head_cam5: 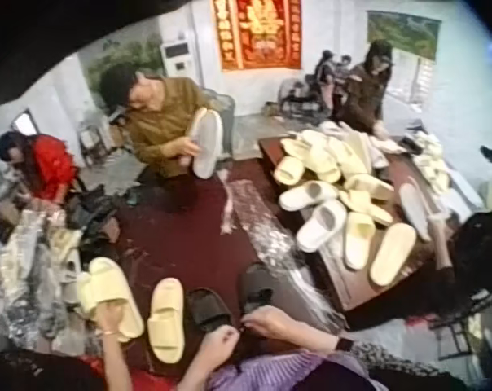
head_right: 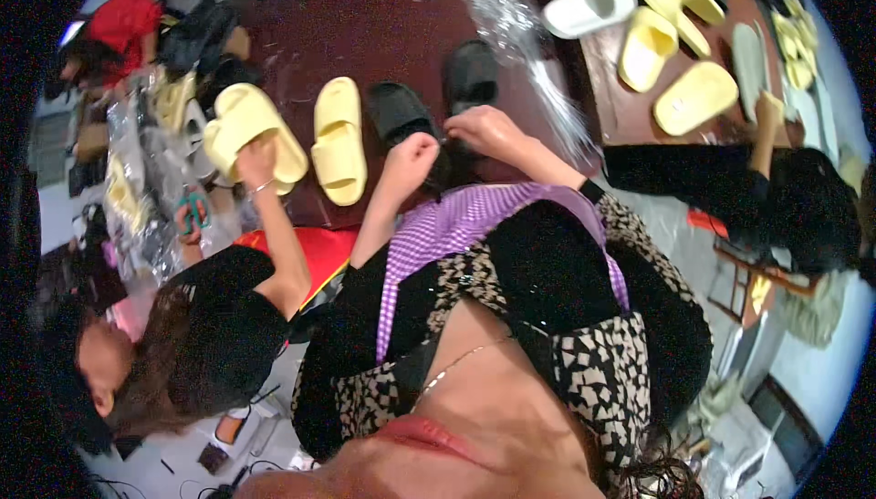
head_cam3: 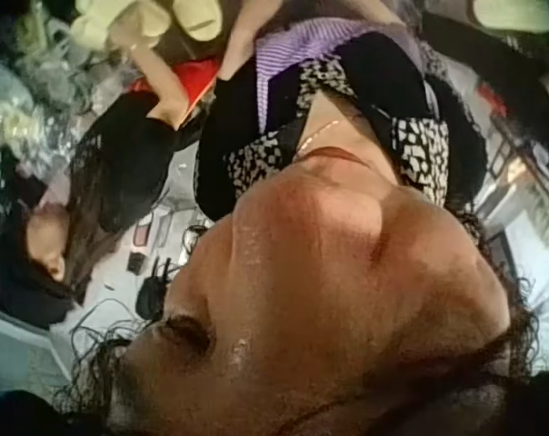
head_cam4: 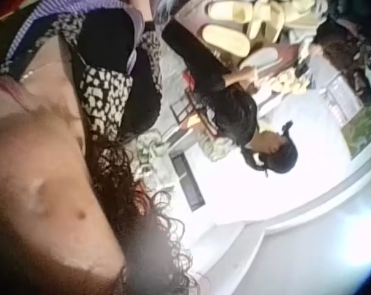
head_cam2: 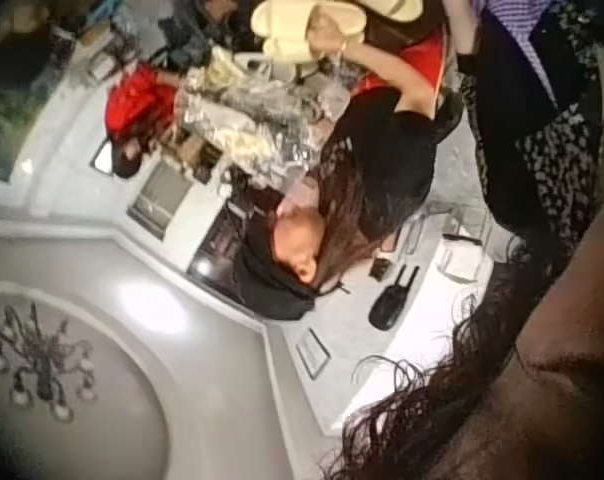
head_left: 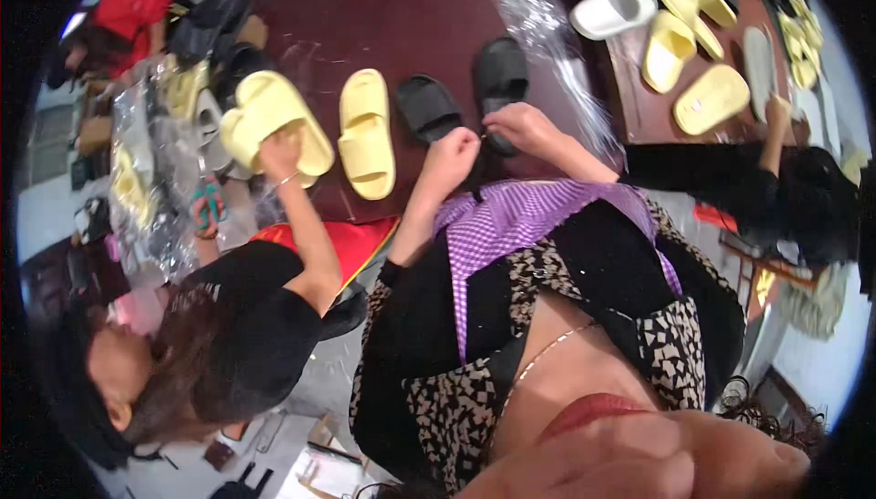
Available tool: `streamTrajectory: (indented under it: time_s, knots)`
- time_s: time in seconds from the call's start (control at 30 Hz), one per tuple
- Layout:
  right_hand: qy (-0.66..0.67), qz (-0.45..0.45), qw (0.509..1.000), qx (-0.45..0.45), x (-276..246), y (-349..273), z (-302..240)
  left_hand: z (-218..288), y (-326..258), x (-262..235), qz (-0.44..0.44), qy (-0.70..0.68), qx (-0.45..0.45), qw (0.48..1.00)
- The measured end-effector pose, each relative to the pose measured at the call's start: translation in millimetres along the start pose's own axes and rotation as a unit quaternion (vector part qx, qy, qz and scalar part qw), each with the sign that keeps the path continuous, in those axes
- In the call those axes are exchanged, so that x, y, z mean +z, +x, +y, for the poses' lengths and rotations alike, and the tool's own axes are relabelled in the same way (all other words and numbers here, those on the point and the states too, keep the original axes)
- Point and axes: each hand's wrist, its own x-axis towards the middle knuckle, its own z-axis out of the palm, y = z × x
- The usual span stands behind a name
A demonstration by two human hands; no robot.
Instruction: The person pairs slippers by threading and fastening plastic ties through them by hand, then placing the fastened pairs on the table.
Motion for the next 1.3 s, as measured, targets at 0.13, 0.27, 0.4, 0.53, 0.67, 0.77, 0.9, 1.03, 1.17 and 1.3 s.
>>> streamTrajectory:
  time_s: [0.13, 0.27, 0.4, 0.53, 0.67, 0.77, 0.9, 1.03, 1.17, 1.3]
  knots:
    - [0.035, -0.026, 0.999, 0.016, 16.5, -18.4, -0.9, -25.7, -18.9, -0.5, -0.048, 0.015, -0.025, 0.998]
    - [0.024, -0.001, 1.000, 0.011, 19.3, -26.6, -0.7, -62.2, -36.6, 7.9, -0.021, -0.013, -0.042, 0.999]
    - [0.013, 0.082, 0.996, 0.046, -6.2, -19.2, -1.6, -89.8, -35.8, 4.5, 0.126, -0.064, -0.148, 0.979]
    - [0.034, 0.129, 0.987, 0.085, -21.6, -11.2, -7.3, -147.9, -10.0, -3.9, 0.197, 0.014, -0.188, 0.962]
    - [0.068, 0.185, 0.969, 0.148, -37.3, -13.9, -7.1, -136.5, 24.0, -2.2, 0.216, 0.045, -0.204, 0.954]
    - [0.116, 0.270, 0.935, 0.197, -43.2, -21.5, 2.7, -125.0, 35.1, -4.8, 0.225, 0.177, -0.137, 0.948]
    - [0.159, 0.354, 0.890, 0.240, -70.0, -40.1, 7.2, -85.8, 38.8, -15.1, 0.261, 0.160, -0.111, 0.945]
    - [0.255, 0.425, 0.830, 0.255, -84.2, -60.3, 21.5, -11.8, 57.4, -1.6, 0.198, 0.130, 0.014, 0.971]
    - [0.198, 0.393, 0.856, 0.272, -77.1, -71.6, 29.6, 11.3, 93.8, 55.4, 0.124, 0.119, 0.104, 0.980]
    - [0.130, 0.350, 0.870, 0.323, -65.9, -80.7, 27.2, 10.0, 131.2, 105.5, 0.083, 0.129, 0.135, 0.979]
